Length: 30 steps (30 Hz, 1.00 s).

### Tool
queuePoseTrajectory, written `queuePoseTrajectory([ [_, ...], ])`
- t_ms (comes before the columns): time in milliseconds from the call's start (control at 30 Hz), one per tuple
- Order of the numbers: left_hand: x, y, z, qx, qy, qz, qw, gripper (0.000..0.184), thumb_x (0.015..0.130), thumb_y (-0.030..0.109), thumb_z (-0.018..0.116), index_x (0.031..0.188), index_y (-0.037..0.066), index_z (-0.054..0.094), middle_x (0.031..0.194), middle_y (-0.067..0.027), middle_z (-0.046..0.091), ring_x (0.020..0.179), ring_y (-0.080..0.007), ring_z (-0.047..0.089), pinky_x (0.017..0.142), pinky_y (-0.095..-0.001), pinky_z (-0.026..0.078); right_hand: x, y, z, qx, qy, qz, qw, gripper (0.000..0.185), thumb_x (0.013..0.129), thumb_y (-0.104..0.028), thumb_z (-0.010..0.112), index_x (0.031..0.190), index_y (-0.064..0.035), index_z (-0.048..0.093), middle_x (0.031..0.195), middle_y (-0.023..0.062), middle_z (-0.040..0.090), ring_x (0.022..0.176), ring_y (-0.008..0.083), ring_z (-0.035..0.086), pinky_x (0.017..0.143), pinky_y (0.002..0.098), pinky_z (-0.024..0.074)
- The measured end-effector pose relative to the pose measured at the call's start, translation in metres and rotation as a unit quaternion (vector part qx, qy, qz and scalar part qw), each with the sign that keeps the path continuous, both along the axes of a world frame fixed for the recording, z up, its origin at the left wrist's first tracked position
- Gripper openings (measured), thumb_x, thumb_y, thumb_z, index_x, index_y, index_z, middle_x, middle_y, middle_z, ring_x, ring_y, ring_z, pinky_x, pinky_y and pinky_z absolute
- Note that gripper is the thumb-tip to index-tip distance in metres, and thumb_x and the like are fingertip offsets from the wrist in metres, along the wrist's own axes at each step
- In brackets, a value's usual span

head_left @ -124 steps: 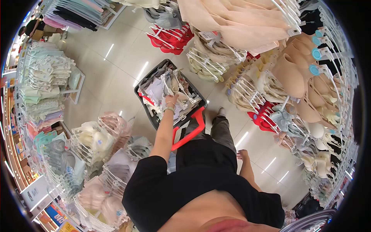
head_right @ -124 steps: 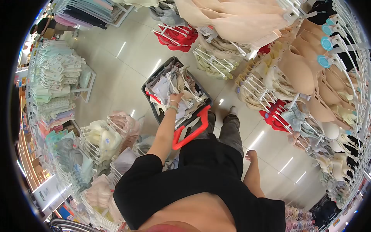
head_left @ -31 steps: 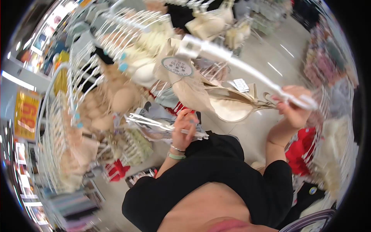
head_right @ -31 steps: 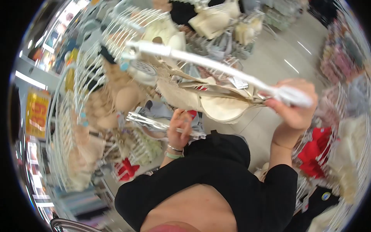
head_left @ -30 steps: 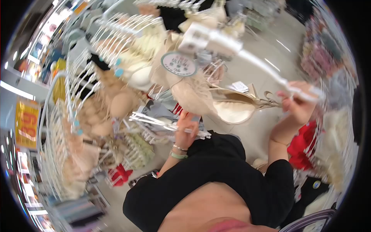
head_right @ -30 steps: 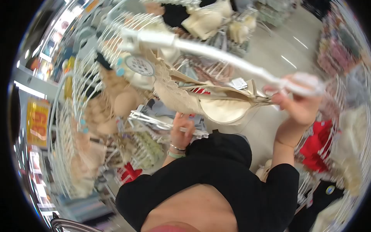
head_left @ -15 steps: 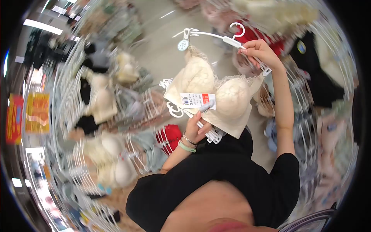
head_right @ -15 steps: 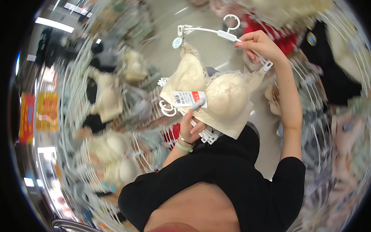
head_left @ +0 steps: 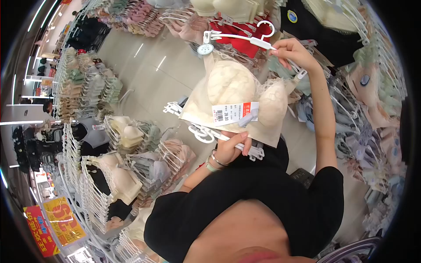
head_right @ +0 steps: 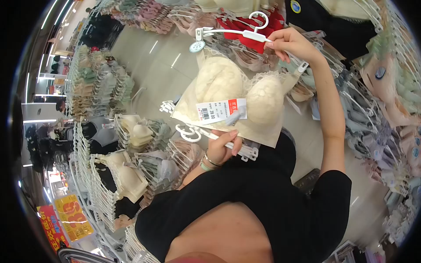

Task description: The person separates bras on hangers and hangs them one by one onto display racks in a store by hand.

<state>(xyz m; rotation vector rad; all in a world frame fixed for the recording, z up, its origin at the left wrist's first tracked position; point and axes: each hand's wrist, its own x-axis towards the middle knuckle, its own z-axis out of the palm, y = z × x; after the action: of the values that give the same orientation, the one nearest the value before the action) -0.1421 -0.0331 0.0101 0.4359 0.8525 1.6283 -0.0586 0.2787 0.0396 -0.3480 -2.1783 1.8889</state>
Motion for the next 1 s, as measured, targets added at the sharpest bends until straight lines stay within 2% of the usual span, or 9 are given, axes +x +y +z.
queuePoseTrajectory([
  [200,0.001,-0.013,-0.016,0.093,-0.047,0.027,0.994,0.033,0.082,0.008,0.046,0.112,-0.004,0.039,0.078,-0.0136,0.053,0.045,-0.0192,0.047,0.041,-0.0270,0.039,-0.044,-0.007,0.013,0.064,-0.001,0.090,0.994,0.017,0.084,-0.018,0.053,0.082,-0.0014,0.057,0.049,-0.0010,0.051,0.040,0.0034,0.045,0.040,0.0165,0.0357],
  [233,0.006,-0.018,-0.014,0.099,-0.047,0.058,0.992,0.033,0.082,0.008,0.046,0.112,-0.004,0.039,0.078,-0.0136,0.053,0.045,-0.0192,0.047,0.041,-0.0270,0.039,-0.054,-0.007,0.011,0.059,0.007,0.112,0.992,0.017,0.084,-0.018,0.052,0.084,-0.0013,0.057,0.050,-0.0011,0.051,0.041,0.0034,0.045,0.041,0.0166,0.0359],
  [300,0.017,-0.030,-0.007,0.036,-0.018,0.132,0.990,0.042,0.082,0.025,0.047,0.108,-0.008,0.043,0.073,-0.0146,0.055,0.041,-0.0149,0.045,0.040,-0.0238,0.036,-0.084,-0.017,0.013,0.052,0.017,0.170,0.984,0.016,0.085,-0.017,0.051,0.087,-0.0012,0.055,0.052,-0.0013,0.051,0.043,0.0035,0.046,0.042,0.0168,0.0362],
  [367,0.036,-0.039,-0.011,0.061,-0.011,0.205,0.977,0.042,0.082,0.026,0.048,0.108,-0.006,0.043,0.076,-0.0141,0.055,0.042,-0.0147,0.046,0.040,-0.0234,0.037,-0.106,-0.033,0.017,0.038,0.009,0.260,0.965,0.016,0.086,-0.012,0.049,0.096,-0.0004,0.053,0.063,0.0008,0.052,0.054,0.0038,0.047,0.049,0.0167,0.0377],
  [433,0.057,-0.056,-0.016,0.079,-0.011,0.200,0.977,0.020,0.086,0.019,0.045,0.090,-0.001,0.049,0.067,-0.0087,0.056,0.049,-0.0151,0.049,0.044,-0.0249,0.040,-0.130,-0.064,0.007,0.048,0.014,0.290,0.956,0.020,0.086,-0.011,0.048,0.103,0.0000,0.051,0.069,0.0020,0.053,0.056,0.0050,0.047,0.051,0.0179,0.0380],
  [500,0.083,-0.065,-0.023,0.051,0.094,0.210,0.972,0.042,0.089,0.027,0.041,0.055,0.004,0.051,0.054,-0.0052,0.052,0.048,-0.0110,0.048,0.049,-0.0223,0.040,-0.156,-0.085,-0.014,0.072,0.003,0.364,0.929,0.025,0.085,-0.010,0.049,0.108,0.0003,0.048,0.072,0.0021,0.052,0.057,0.0060,0.046,0.052,0.0187,0.0373],
  [700,0.141,-0.086,-0.026,0.039,0.014,0.395,0.918,0.049,0.091,0.036,0.036,0.060,0.003,0.055,0.054,-0.0049,0.056,0.050,-0.0090,0.050,0.050,-0.0219,0.041,-0.226,-0.205,-0.067,-0.095,-0.077,0.474,0.872,0.019,0.084,-0.013,0.050,0.099,-0.0017,0.050,0.057,-0.0026,0.039,0.043,0.0038,0.031,0.037,0.0176,0.0235],
  [733,0.150,-0.092,-0.026,0.020,0.034,0.407,0.912,0.052,0.091,0.038,0.033,0.060,0.003,0.056,0.054,-0.0044,0.054,0.052,-0.0099,0.050,0.052,-0.0223,0.042,-0.239,-0.230,-0.076,-0.161,-0.086,0.553,0.813,0.020,0.084,-0.015,0.050,0.099,-0.0017,0.050,0.058,-0.0012,0.042,0.043,0.0047,0.033,0.039,0.0169,0.0246],
  [1000,0.205,-0.109,-0.059,0.067,0.088,0.599,0.793,0.045,0.090,0.032,0.042,0.060,0.002,0.056,0.054,-0.0031,0.052,0.051,-0.0099,0.050,0.052,-0.0232,0.041,-0.155,-0.426,-0.112,-0.147,-0.159,0.746,0.630,0.020,0.084,-0.016,0.051,0.098,-0.0012,0.050,0.058,-0.0001,0.043,0.043,0.0057,0.034,0.039,0.0177,0.0253],
])
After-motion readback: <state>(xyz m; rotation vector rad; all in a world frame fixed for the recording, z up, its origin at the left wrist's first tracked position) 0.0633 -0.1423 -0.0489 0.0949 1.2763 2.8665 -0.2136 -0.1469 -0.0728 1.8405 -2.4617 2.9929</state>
